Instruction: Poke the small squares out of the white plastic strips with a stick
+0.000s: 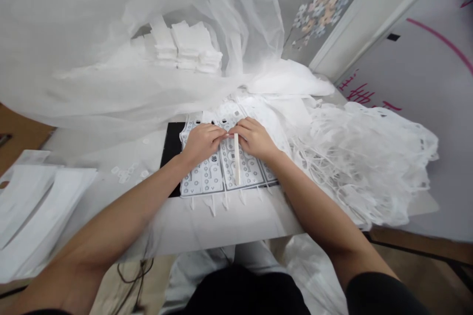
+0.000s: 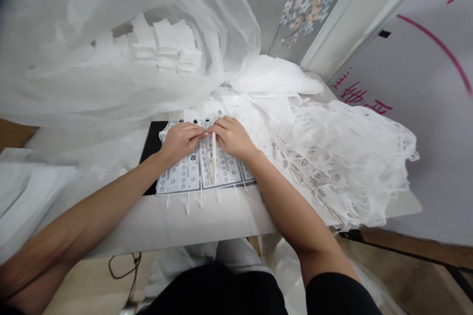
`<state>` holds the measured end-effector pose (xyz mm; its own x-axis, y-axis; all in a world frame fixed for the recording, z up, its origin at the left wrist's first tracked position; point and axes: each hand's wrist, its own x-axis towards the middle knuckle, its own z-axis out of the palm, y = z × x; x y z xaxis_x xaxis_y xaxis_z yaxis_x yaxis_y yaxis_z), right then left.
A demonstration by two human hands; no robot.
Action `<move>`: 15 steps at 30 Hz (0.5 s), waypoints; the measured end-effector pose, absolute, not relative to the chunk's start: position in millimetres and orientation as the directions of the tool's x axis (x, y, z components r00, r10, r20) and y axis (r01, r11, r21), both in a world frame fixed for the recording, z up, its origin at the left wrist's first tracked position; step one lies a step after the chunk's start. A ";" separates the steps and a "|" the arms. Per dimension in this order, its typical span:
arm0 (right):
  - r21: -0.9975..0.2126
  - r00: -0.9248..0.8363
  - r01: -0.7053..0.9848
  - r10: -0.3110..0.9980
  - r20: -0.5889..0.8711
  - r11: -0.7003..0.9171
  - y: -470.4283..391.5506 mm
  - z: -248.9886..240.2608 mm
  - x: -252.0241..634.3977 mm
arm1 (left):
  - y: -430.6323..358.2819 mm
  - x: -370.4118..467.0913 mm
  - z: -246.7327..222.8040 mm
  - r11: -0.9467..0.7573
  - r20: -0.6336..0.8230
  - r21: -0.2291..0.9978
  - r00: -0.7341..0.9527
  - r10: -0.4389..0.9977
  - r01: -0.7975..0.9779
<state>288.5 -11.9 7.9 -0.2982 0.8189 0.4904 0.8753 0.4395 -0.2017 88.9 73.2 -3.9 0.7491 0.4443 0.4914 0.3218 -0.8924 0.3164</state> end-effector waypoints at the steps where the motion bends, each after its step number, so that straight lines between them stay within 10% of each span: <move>1: -0.207 -0.293 0.872 0.812 0.506 0.443 -11.1 5.9 289.0 | 73.7 89.0 -3.9 -0.884 0.485 0.335 0.745 0.458 0.326; 15: -0.277 -0.319 0.832 0.824 0.469 0.480 -2.5 -0.5 290.3 | 78.2 90.2 -5.0 -0.895 0.497 0.335 0.753 0.432 0.293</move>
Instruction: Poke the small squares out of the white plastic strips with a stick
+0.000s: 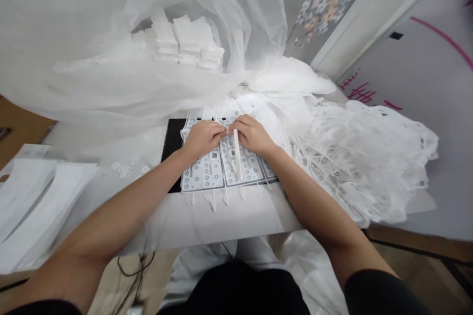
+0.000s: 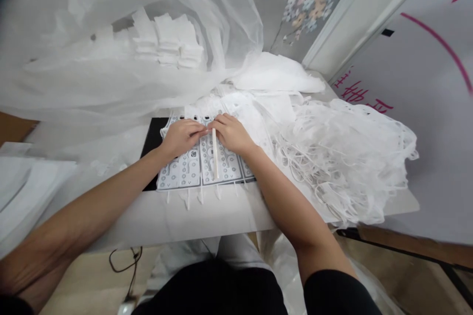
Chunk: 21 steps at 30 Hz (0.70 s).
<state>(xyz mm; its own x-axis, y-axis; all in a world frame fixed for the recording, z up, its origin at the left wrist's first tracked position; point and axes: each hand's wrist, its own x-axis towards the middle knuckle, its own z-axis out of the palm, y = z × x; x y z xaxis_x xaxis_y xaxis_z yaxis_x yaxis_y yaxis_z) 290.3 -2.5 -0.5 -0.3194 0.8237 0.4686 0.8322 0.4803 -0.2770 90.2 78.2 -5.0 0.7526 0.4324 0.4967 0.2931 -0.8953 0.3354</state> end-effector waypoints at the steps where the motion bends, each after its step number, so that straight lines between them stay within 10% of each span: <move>1: -0.292 -0.318 0.826 0.827 0.463 0.481 -2.3 -0.4 289.5 | 78.5 90.2 -5.3 -0.896 0.499 0.335 0.752 0.431 0.291; 21: -0.299 -0.323 0.833 0.849 0.419 0.465 -10.3 6.6 288.3 | 80.9 89.4 -6.3 -0.800 0.424 0.493 0.708 0.564 0.342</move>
<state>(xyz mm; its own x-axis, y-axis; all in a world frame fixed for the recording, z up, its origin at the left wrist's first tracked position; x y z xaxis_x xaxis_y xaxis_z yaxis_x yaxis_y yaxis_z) 288.3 -10.3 6.6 -0.3228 0.8488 0.4188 0.8334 0.4646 -0.2993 89.4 80.9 -6.3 0.7082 0.5644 0.4242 0.3418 -0.7998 0.4934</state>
